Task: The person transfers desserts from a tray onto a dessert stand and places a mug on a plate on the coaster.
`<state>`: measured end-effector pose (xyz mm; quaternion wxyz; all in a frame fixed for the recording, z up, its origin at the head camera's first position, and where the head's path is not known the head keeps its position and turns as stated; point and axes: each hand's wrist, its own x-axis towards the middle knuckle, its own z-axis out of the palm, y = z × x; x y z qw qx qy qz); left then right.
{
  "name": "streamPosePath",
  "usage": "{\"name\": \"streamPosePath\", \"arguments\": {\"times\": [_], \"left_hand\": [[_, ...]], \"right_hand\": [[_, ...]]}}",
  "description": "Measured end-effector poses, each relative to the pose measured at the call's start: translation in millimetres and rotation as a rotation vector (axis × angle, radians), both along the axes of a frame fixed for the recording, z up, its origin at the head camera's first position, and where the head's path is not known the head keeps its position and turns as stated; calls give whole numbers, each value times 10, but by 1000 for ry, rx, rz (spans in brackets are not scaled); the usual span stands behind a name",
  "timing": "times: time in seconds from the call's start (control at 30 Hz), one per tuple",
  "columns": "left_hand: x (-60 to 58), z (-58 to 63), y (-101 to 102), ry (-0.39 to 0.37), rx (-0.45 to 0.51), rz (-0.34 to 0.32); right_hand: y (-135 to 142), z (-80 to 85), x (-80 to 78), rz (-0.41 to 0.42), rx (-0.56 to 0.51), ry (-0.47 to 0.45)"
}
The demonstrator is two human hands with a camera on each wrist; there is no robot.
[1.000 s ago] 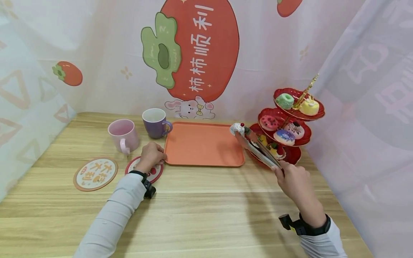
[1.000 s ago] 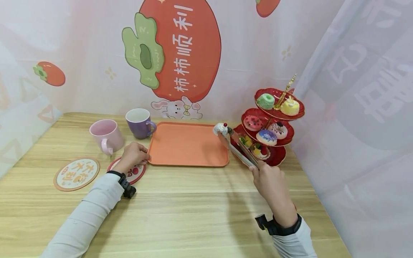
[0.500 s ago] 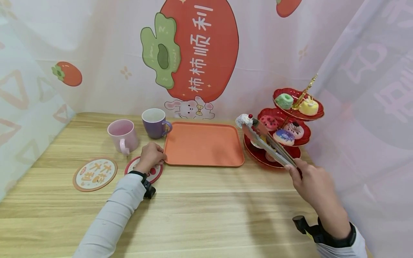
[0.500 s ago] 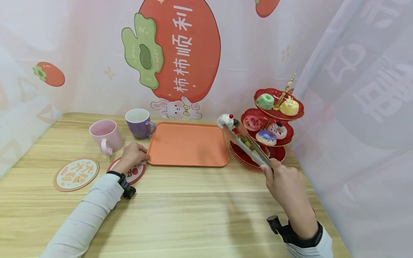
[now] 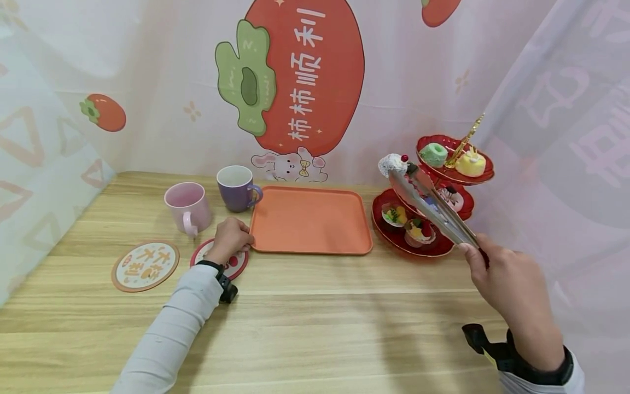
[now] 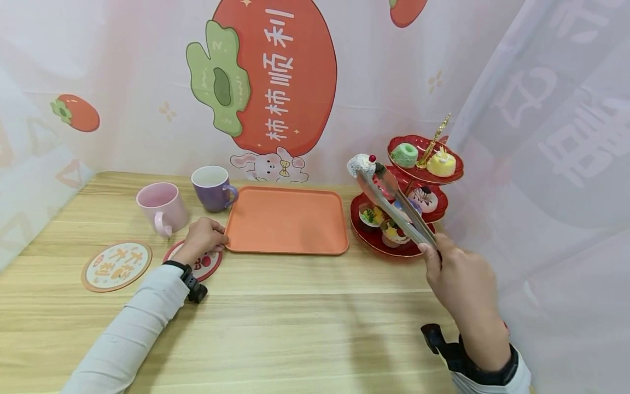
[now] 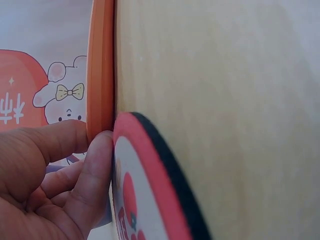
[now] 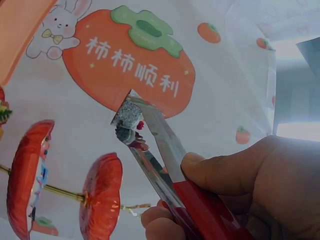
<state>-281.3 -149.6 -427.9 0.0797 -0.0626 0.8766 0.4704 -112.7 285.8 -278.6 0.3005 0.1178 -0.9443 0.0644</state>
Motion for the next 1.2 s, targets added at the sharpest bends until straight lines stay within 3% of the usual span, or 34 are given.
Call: {"name": "streamPosePath", "arguments": {"times": [0.47,0.93,1.2], "left_hand": [[18,21,18,13,-23,7],[6,-3,7,9,-29,7],[1,-16,6,27,-43,-6]], "right_hand": [[200,98,72,-79,-2,100],[345,95,119,-249,-11,85],[419,95,108,-338,-16,7]]}}
